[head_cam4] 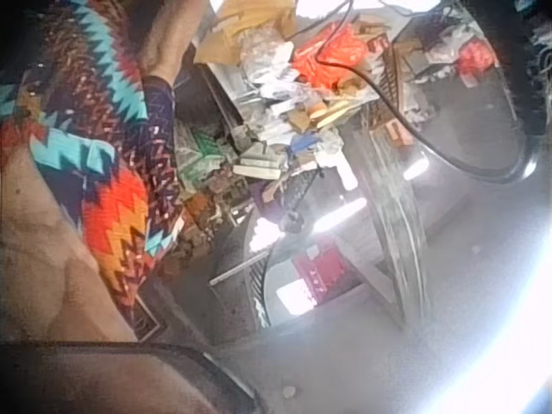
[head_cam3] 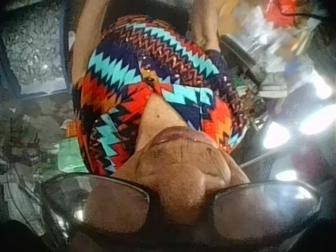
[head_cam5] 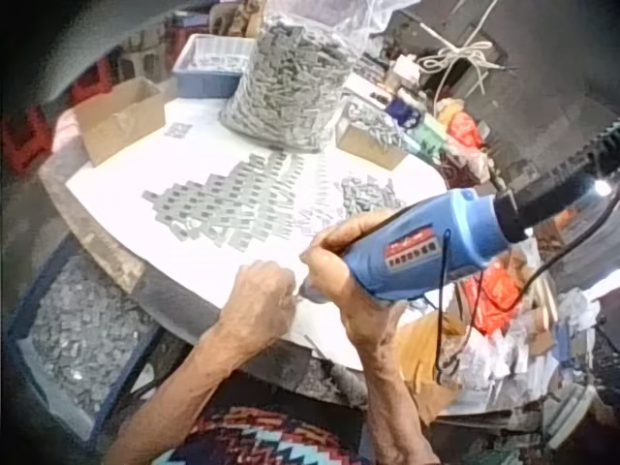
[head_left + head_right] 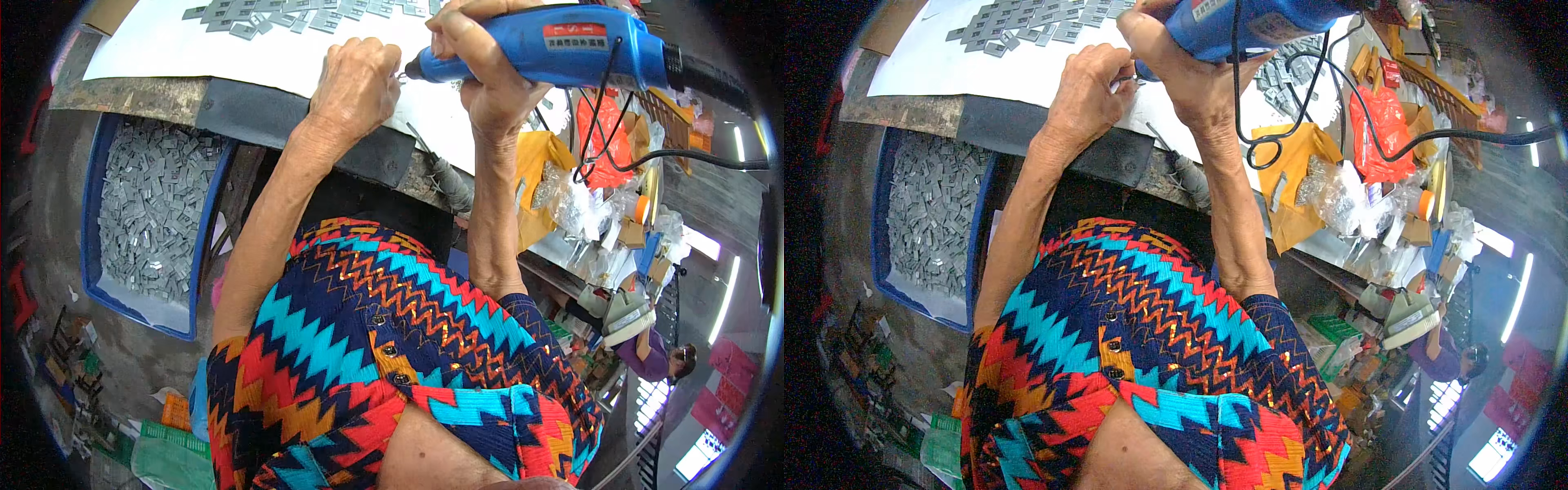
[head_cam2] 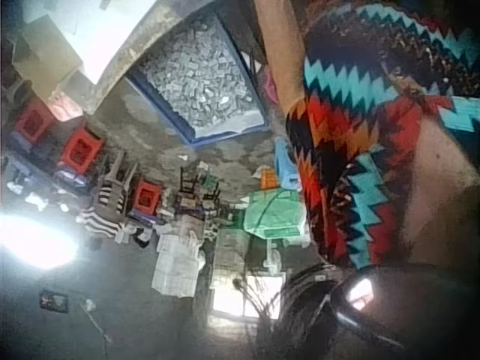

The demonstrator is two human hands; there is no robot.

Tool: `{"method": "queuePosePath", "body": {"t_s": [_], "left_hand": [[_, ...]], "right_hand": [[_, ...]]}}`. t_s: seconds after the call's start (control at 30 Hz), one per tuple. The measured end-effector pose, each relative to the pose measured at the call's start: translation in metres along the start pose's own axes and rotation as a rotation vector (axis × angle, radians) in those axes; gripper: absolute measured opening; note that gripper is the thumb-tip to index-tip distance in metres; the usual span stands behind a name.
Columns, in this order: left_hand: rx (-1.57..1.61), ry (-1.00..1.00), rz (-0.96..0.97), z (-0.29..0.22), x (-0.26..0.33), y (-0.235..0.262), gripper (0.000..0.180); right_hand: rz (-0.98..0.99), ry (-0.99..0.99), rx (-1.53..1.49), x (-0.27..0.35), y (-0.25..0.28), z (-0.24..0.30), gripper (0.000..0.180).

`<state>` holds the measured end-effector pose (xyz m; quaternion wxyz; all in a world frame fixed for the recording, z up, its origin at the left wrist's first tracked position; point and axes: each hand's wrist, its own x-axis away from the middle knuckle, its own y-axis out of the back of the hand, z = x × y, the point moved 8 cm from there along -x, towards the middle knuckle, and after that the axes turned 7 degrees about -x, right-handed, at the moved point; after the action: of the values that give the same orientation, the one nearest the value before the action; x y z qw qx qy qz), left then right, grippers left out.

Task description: The user is using an electric screwdriver to assemble small metal components on a workbench.

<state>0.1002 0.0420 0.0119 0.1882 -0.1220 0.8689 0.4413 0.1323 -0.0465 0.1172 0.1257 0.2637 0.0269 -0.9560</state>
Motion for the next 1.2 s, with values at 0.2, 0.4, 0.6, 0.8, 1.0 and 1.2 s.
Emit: {"method": "queuePosePath", "body": {"t_s": [0.2, 0.4, 0.6, 0.8, 1.0, 1.2], "left_hand": [[0.099, 0.013, 0.014, 0.002, 0.000, -0.003, 0.016], [0.124, 0.008, 0.005, 0.000, -0.002, -0.001, 0.016], [0.152, 0.012, 0.010, 0.005, 0.000, -0.002, 0.015], [0.084, -0.021, -0.027, -0.004, -0.002, 0.006, 0.008], [0.085, -0.053, -0.040, -0.009, -0.002, 0.004, 0.008], [0.037, -0.052, -0.019, -0.007, 0.001, 0.000, 0.009]], "right_hand": [[-0.047, -0.081, -0.110, 0.000, -0.002, -0.008, 0.016], [0.180, -0.111, 0.148, -0.005, -0.003, -0.028, 0.014], [0.116, -0.092, 0.037, -0.001, -0.007, -0.024, 0.016], [0.363, 0.096, -0.253, 0.000, -0.011, -0.005, 0.017], [0.373, 0.151, -0.089, 0.021, -0.010, 0.011, 0.028], [0.301, 0.197, -0.116, 0.018, 0.005, 0.016, 0.028]]}}
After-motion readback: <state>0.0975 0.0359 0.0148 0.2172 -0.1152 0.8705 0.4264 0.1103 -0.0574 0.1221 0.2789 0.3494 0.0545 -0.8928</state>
